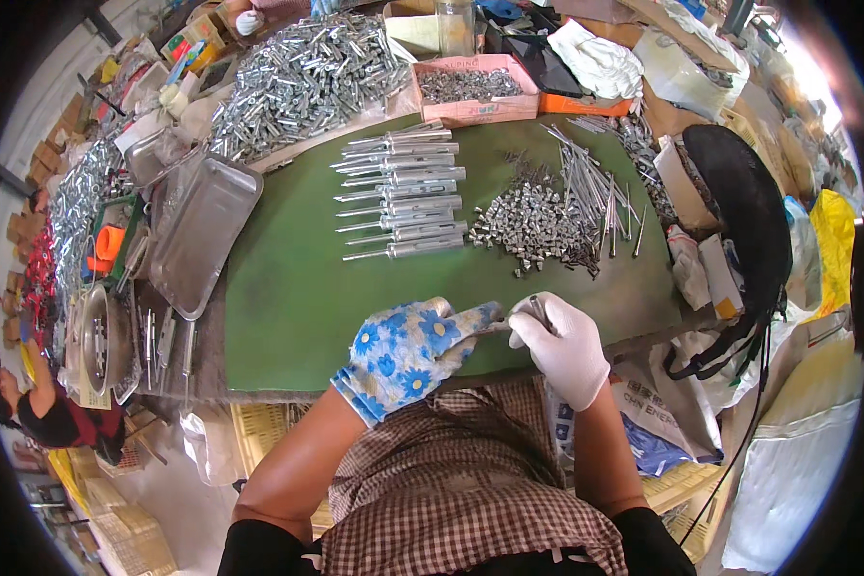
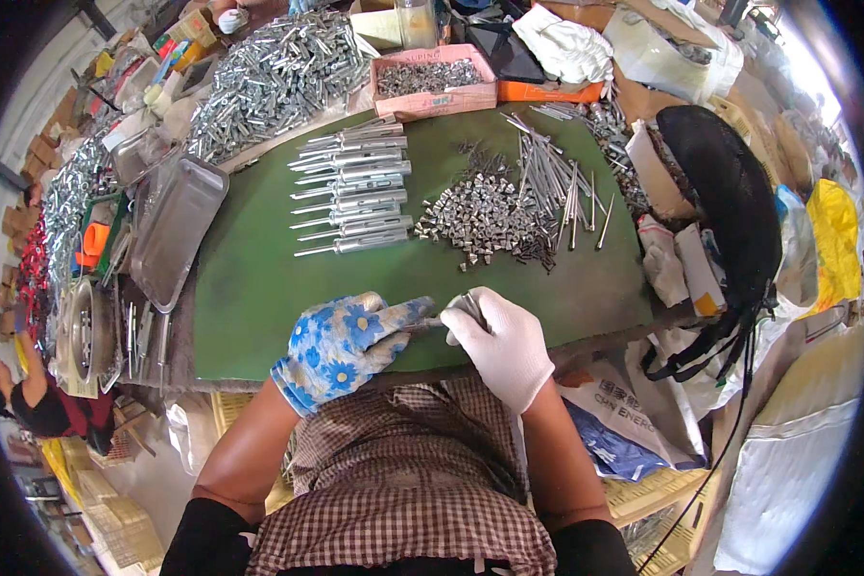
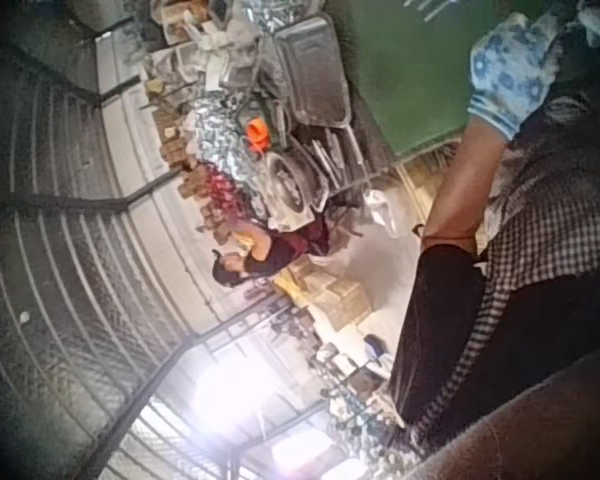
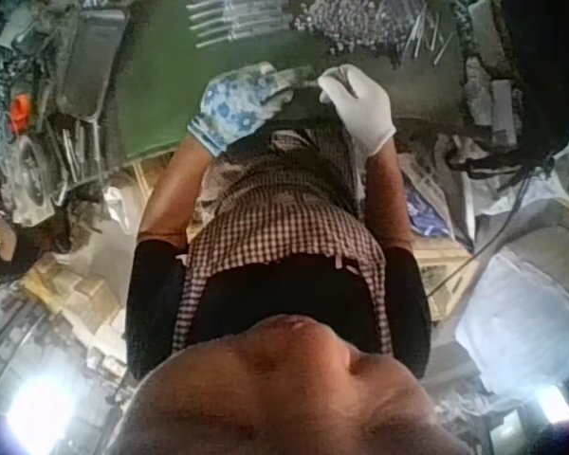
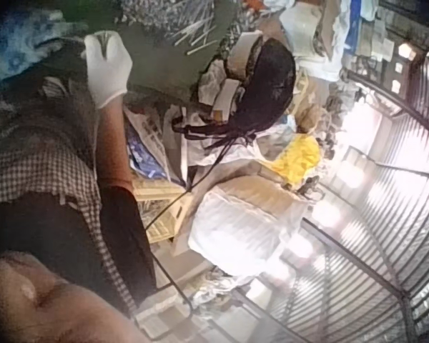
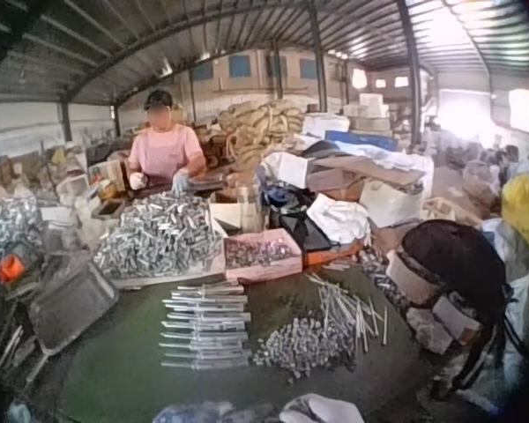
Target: The person assembles metal components by hand, inserting small pins and fasteners into metal cylinders and arranging the assembled pieces in a row on the work table.
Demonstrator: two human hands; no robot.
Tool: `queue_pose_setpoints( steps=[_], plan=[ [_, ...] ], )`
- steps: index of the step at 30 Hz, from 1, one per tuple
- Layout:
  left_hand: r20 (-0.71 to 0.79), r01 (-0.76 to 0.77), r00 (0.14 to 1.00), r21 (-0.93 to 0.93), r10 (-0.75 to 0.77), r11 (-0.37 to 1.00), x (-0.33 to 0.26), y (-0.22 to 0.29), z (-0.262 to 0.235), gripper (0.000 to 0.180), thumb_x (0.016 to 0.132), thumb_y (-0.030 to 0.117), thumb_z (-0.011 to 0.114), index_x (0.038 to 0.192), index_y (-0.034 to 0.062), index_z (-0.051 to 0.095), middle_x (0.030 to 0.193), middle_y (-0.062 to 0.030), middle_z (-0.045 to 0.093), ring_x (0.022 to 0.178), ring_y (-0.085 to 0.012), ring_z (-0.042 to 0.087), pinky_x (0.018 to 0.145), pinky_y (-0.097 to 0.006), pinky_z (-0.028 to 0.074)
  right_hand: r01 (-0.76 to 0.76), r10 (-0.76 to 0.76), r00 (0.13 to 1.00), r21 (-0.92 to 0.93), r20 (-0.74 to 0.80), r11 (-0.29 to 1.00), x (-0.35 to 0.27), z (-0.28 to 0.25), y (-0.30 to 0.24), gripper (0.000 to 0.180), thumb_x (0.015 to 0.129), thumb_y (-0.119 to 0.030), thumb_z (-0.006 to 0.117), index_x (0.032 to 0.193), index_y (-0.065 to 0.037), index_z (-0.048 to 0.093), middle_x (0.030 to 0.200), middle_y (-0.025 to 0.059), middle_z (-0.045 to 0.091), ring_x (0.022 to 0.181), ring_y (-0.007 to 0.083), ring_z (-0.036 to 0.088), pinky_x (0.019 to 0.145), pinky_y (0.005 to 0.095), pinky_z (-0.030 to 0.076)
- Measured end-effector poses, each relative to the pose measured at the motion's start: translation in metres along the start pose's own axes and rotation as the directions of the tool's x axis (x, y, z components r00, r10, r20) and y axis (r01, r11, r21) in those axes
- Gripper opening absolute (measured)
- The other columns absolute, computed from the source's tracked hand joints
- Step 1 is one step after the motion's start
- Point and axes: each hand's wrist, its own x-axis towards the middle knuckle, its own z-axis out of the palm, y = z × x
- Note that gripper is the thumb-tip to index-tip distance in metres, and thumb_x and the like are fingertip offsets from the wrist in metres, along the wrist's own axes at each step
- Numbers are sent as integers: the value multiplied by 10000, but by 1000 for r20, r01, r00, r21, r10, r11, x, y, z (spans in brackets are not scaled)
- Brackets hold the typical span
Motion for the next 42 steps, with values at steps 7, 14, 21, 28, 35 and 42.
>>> queue_pose_setpoints(
  steps=[7,14,21,28,35,42],
  plan=[
    [-75,18,997,-19,-19,1000,2,7,10,336,837,218,673,1172,198,652,803,-49,597,700,-246,635,604,-363,538,95,-94,994,22,-62,995,-4,-2,2,138,895,-135,621,931,-3,636,757,51,653,703,114,600,695,265,484],
    [46,125,990,119,-131,985,6,29,13,291,865,232,624,1154,209,660,786,-52,561,671,-220,638,570,-363,530,255,-405,857,-422,-318,870,22,-25,22,118,857,-111,635,953,-61,679,899,115,652,805,267,642,728,355,498],
    [114,180,973,167,-200,969,12,35,21,288,891,225,577,1169,211,652,867,-68,572,688,-226,653,576,-365,538,170,-489,827,-708,-276,686,90,-65,21,131,865,-194,635,943,-96,675,949,119,656,874,334,626,755,421,494],
    [139,191,968,132,-209,973,12,36,19,298,886,225,584,1176,202,644,869,-73,556,695,-226,649,584,-364,539,228,-425,902,-748,-79,623,124,-64,-9,172,878,-240,596,967,-123,685,965,132,642,904,335,618,793,434,486],
    [114,200,972,76,-208,977,10,33,22,280,880,220,589,1152,185,647,865,-74,550,695,-233,647,581,-372,533,361,-369,910,-797,188,484,128,-39,-28,116,857,-199,585,897,-104,640,967,132,614,935,336,609,815,443,483],
    [106,172,978,79,-179,982,12,34,20,287,870,216,597,1150,180,647,873,-79,554,704,-226,651,590,-368,532,345,-432,889,-839,150,421,112,-42,-24,126,871,-185,573,920,-82,623,955,149,617,922,348,615,810,462,490]
  ],
)
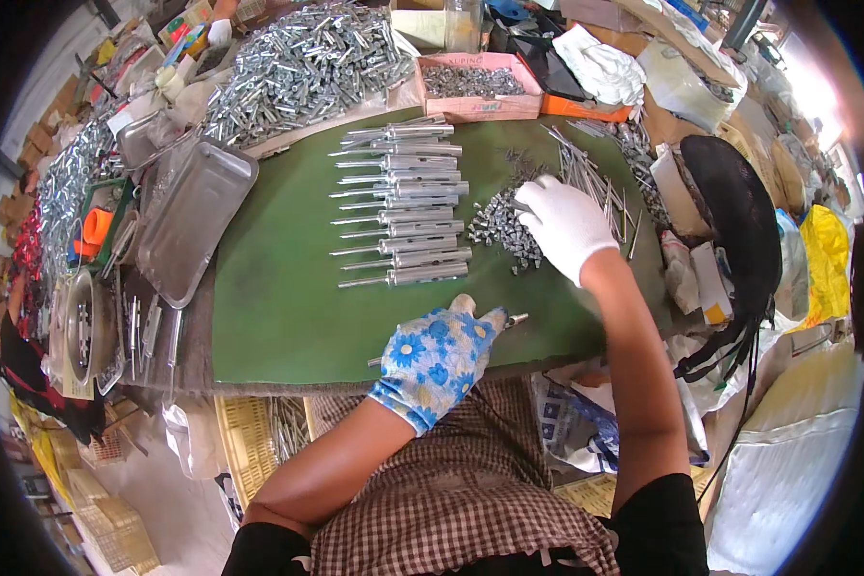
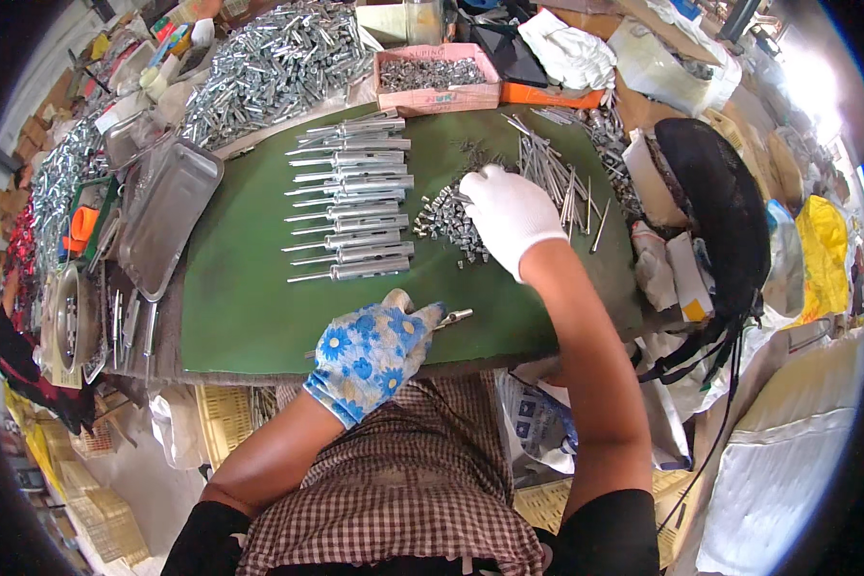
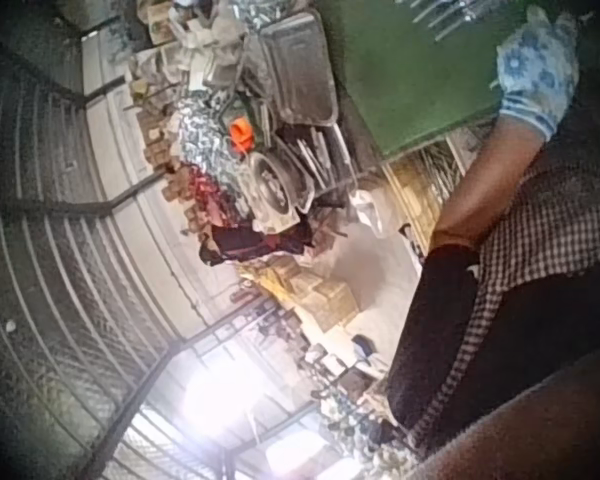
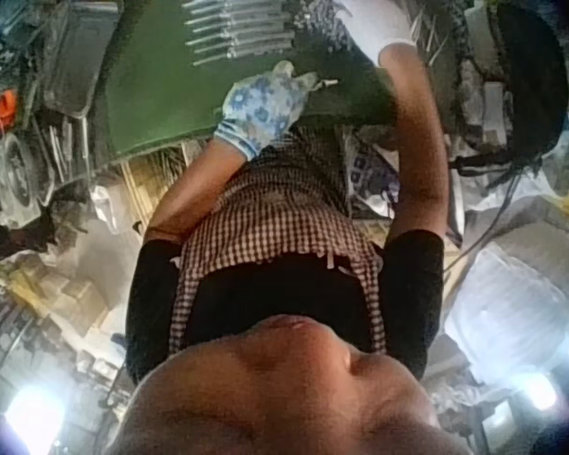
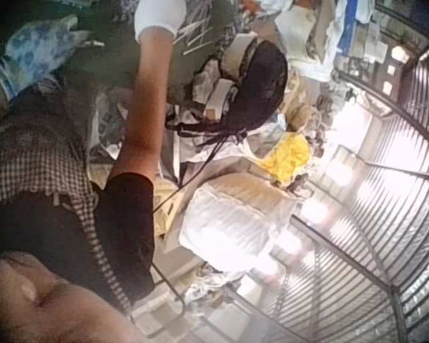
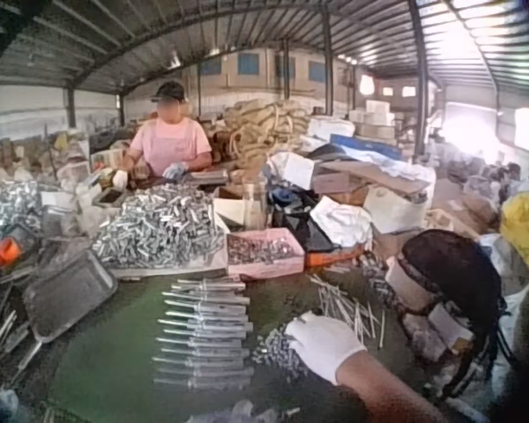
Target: The person assembles metal components by hand, inserting small pins and fasteners into metal cylinders and arranging the assembled pieces in a row on the work table.
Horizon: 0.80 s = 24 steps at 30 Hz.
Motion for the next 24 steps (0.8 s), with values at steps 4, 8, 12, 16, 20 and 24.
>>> queue_pose_setpoints(
  steps=[4,8,12,16,20,24],
  plan=[
    [-44,-7,999,-17,7,1000,-3,-6,5,280,869,210,594,1141,172,651,878,-80,563,688,-227,647,583,-366,533,48,-56,998,278,20,959,-43,-14,-20,127,863,-172,586,938,-82,634,904,134,650,872,334,632,782,434,502],
    [0,20,1000,8,-20,1000,0,-1,4,257,869,212,595,1115,168,650,857,-69,567,670,-224,642,555,-354,529,70,-95,995,510,22,857,-90,-6,-32,134,805,-187,677,879,-80,643,830,114,634,790,314,623,693,409,488],
    [-124,-40,991,29,43,999,-3,-1,7,239,868,214,596,1096,168,647,839,-64,562,653,-219,639,540,-349,526,-56,31,998,491,60,870,-97,11,-38,152,792,-196,691,863,-74,634,808,113,621,767,321,613,668,414,480],
    [-88,-7,996,8,7,1000,-4,0,4,241,868,223,602,1099,169,643,841,-63,557,647,-216,636,542,-347,527,21,-15,1000,472,-16,882,-98,14,-36,142,784,-183,685,853,-72,628,803,115,609,756,332,607,655,424,478],
    [-91,-7,996,23,9,1000,-4,0,6,253,877,242,607,1119,173,638,855,-59,554,654,-214,634,549,-347,528,67,-57,998,442,-36,894,-98,10,-40,106,785,-136,660,869,-79,628,830,115,613,765,335,610,658,438,481],
    [-99,-24,995,43,28,999,-4,-1,6,266,880,254,609,1133,176,633,864,-59,552,656,-216,632,558,-348,529,65,-34,996,451,-77,890,-103,14,-44,106,788,-107,639,891,-89,626,854,104,620,781,332,614,678,438,491]
  ],
)
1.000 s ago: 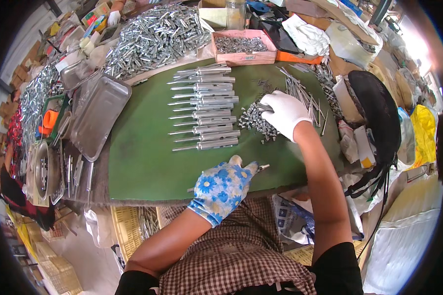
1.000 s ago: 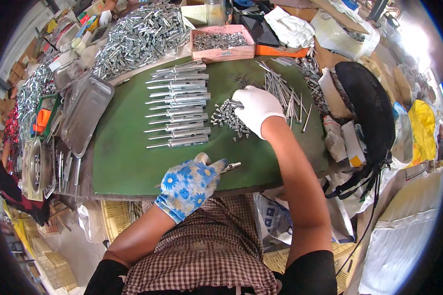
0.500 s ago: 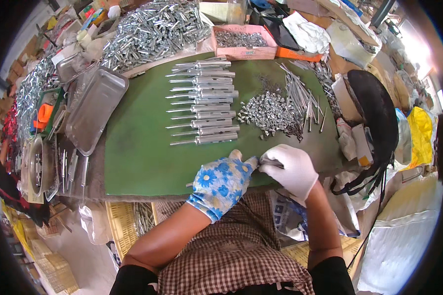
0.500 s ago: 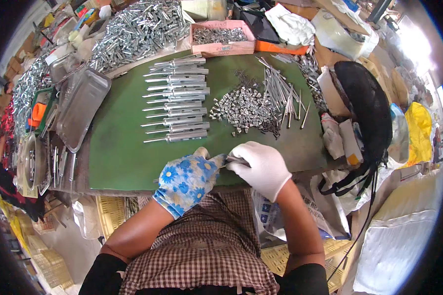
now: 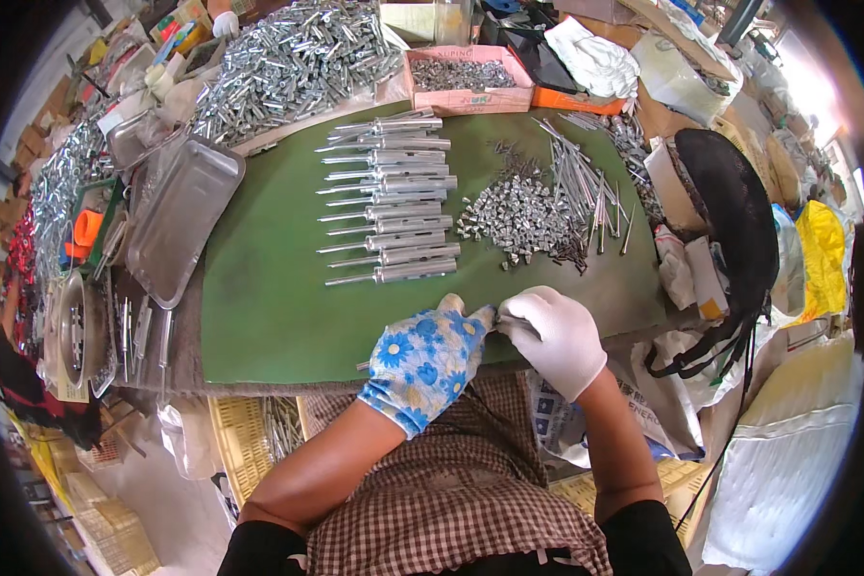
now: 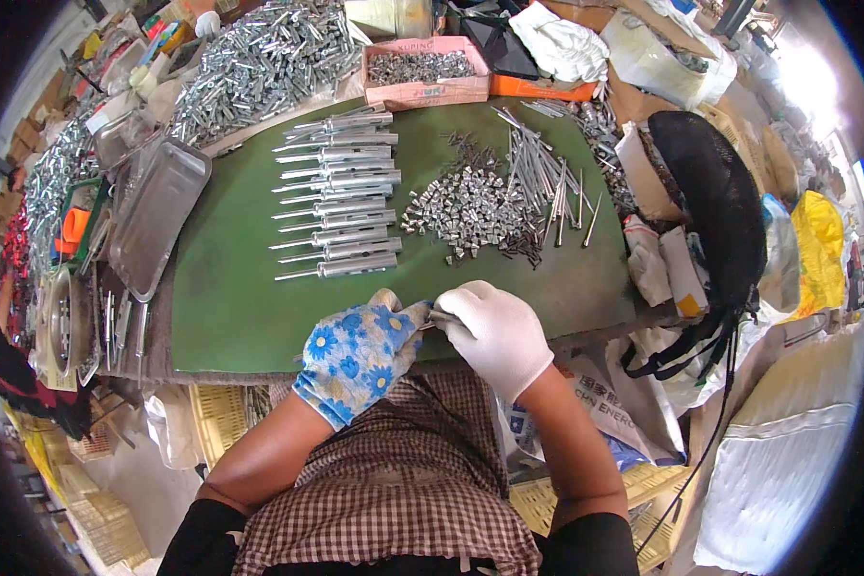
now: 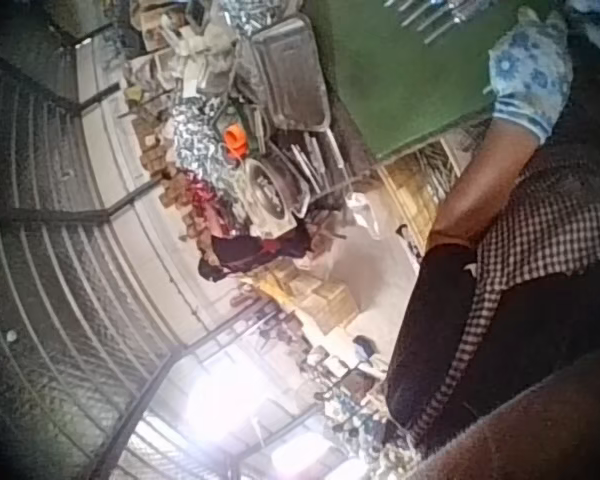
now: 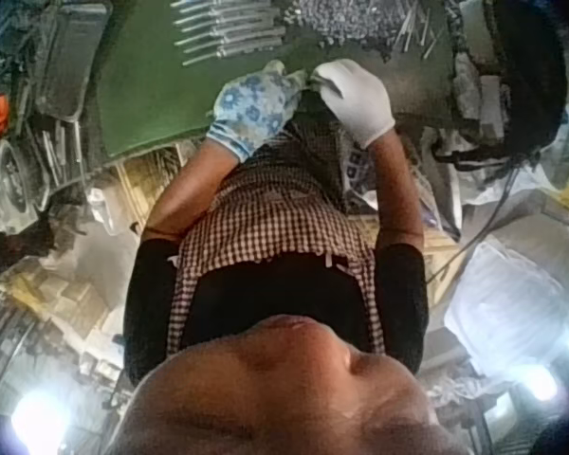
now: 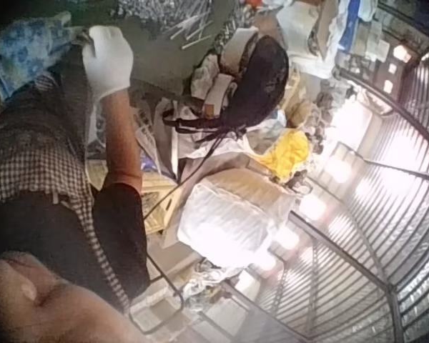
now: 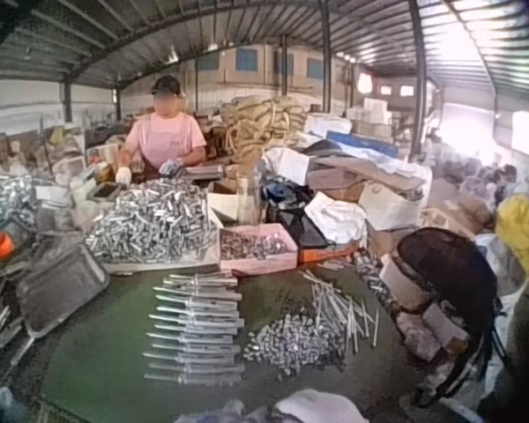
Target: The person assembles metal components by hand, inserting small pins and fasteners into metal cylinders and arranging the assembled pieces in a row on the work table.
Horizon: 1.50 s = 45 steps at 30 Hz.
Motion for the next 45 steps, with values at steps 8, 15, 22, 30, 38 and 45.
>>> queue_pose_setpoints(
  steps=[8,15,22,30,38,45],
  plan=[
    [93,35,995,-35,-31,999,3,2,-8,291,887,224,582,1162,163,655,923,-79,597,725,-216,669,599,-345,548,74,-76,997,-127,-8,989,-5,0,5,157,756,-97,668,912,-93,672,888,96,654,809,305,632,693,388,514],
    [61,42,997,-52,-39,998,0,-1,-4,262,883,264,607,1126,171,637,876,-72,561,682,-246,634,579,-367,529,-70,62,989,-52,-134,996,9,-14,11,161,812,-169,679,968,-130,682,894,81,654,799,290,638,696,390,512],
    [95,52,994,-74,-45,996,1,4,-7,257,903,271,591,1131,167,648,874,-80,565,676,-252,636,593,-374,528,-83,53,991,-252,-124,964,30,-15,46,133,795,-117,660,919,-138,704,889,79,640,787,290,635,690,375,504],
    [93,46,995,-86,-38,995,2,-4,-4,277,894,260,585,1151,163,626,890,-90,569,709,-273,638,599,-387,527,25,-25,994,-5,-104,1000,13,-15,15,62,776,-102,660,836,-113,649,819,86,611,763,300,616,666,395,493],
    [144,23,990,-49,-16,999,3,-6,0,361,875,259,559,1208,133,622,957,-133,621,733,-284,661,622,-403,542,6,-11,1000,-228,-20,974,1,2,0,116,777,-194,657,871,-126,649,835,112,618,756,334,624,650,442,511],
    [42,-14,999,-60,17,998,-10,1,8,341,905,203,514,1229,163,611,904,-112,610,610,-257,656,536,-379,542,-225,220,967,26,127,974,1,-3,5,176,737,-184,713,743,-67,582,754,114,600,722,335,606,629,429,471]
  ],
)
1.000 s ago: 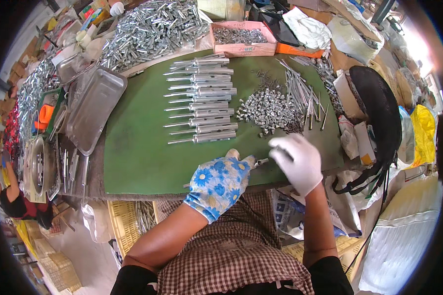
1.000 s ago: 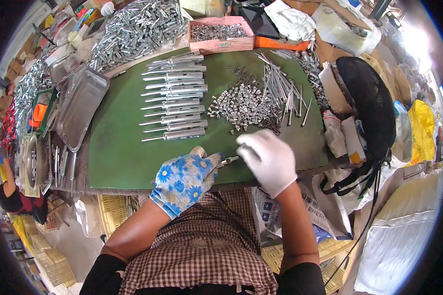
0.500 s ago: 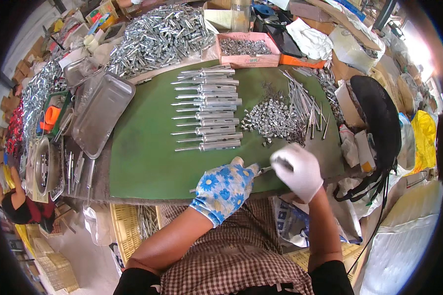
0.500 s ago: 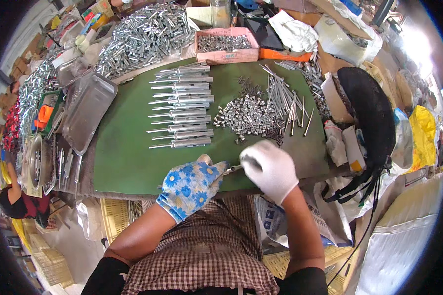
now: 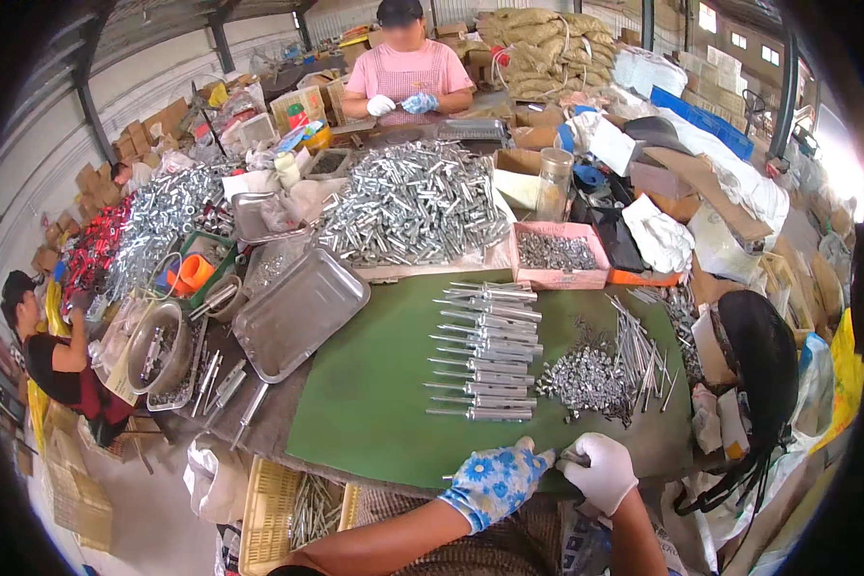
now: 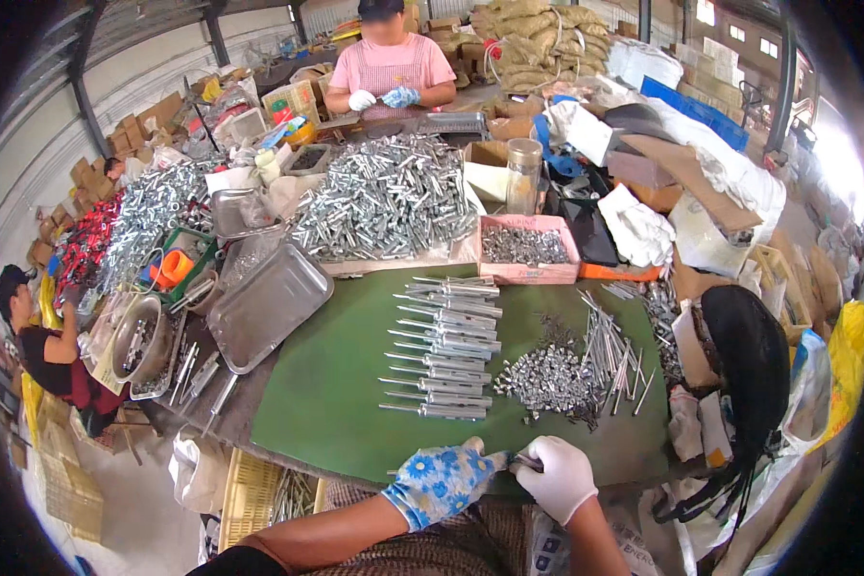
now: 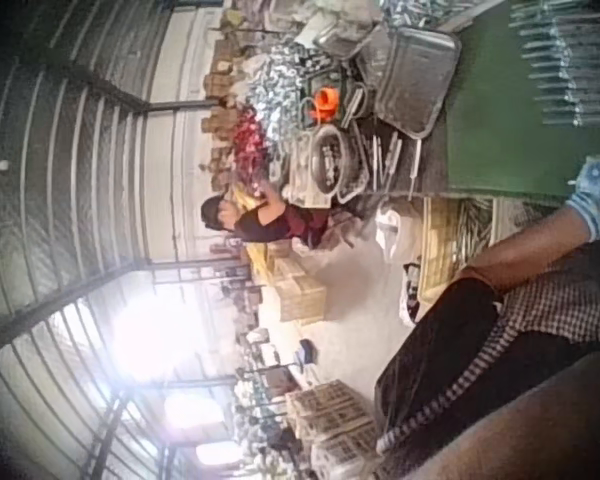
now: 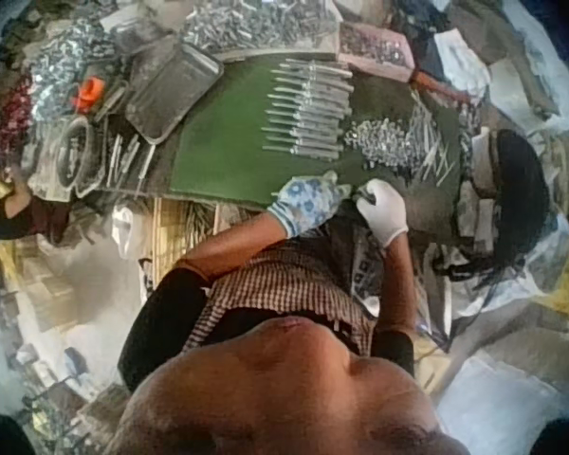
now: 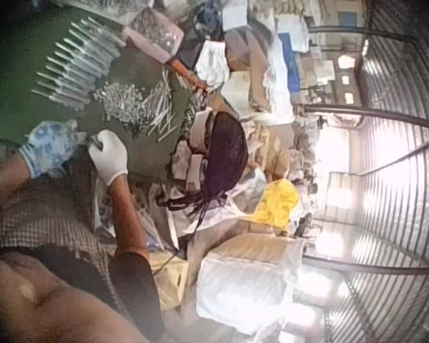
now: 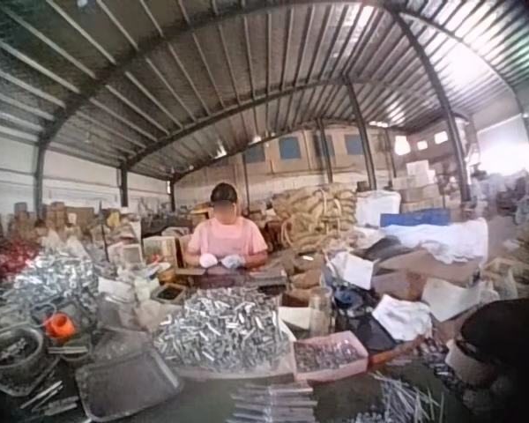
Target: The person assembles metal components by hand, inserting small pins and fasteners into metal cylinders and arranging the assembled pieces in a row on the work table.
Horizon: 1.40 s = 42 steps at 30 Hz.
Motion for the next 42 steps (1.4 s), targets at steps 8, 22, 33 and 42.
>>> queue_pose_setpoints(
  steps=[8,22,33,42],
  plan=[
    [179,-3,984,-5,4,1000,7,0,-10,381,930,163,470,1297,179,572,968,-144,599,711,-290,672,586,-414,548,0,-5,993,-37,-118,999,-10,3,0,200,711,-189,746,799,-75,607,787,105,606,719,309,613,635,396,483],
    [119,-52,992,69,44,996,15,-5,-13,344,909,193,505,1232,179,622,856,-129,605,664,-266,659,552,-394,527,250,160,965,905,-206,-343,34,33,-2,493,1006,-399,343,636,-91,449,513,-24,297,417,112,258,400,272,215],
    [142,-54,989,46,47,997,23,2,-19,212,869,158,562,1069,110,612,831,-118,597,674,-279,659,566,-389,526,361,130,918,925,-375,120,23,50,-3,512,1006,-259,379,550,-42,456,534,7,418,488,95,357,469,266,225],
    [-248,-50,964,182,95,982,-20,-15,-9,289,931,351,558,1053,94,607,931,-94,655,770,-246,677,616,-359,555,279,184,954,927,-238,-249,27,30,7,486,1003,-401,356,711,-41,503,524,-16,334,433,89,309,406,250,236]
  ],
)
